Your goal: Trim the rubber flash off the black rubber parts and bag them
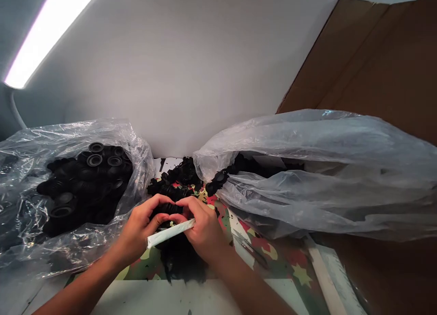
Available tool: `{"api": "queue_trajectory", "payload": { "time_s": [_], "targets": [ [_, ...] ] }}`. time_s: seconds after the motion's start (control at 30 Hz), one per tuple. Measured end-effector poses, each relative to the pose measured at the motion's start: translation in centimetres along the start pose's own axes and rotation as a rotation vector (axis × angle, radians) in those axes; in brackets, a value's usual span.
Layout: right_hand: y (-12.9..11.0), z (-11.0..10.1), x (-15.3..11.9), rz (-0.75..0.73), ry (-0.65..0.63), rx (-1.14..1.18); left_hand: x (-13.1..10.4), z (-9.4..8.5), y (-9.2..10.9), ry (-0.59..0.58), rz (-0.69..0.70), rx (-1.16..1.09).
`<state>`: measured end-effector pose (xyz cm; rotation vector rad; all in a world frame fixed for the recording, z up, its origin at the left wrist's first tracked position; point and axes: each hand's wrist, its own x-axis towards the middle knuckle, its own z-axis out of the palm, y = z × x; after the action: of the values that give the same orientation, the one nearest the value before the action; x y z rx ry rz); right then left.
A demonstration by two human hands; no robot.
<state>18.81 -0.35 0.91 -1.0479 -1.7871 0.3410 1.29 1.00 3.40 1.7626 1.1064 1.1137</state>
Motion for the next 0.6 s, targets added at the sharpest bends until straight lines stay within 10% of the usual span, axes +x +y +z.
{"api": "queue_trajectory", "payload": {
  "time_s": [0.6],
  "targets": [
    [-0.4,1.4,0.3,0.046,0.001,0.119,-0.2,2.1,-1.3,0.217,-0.195,-0.416]
  ]
}}
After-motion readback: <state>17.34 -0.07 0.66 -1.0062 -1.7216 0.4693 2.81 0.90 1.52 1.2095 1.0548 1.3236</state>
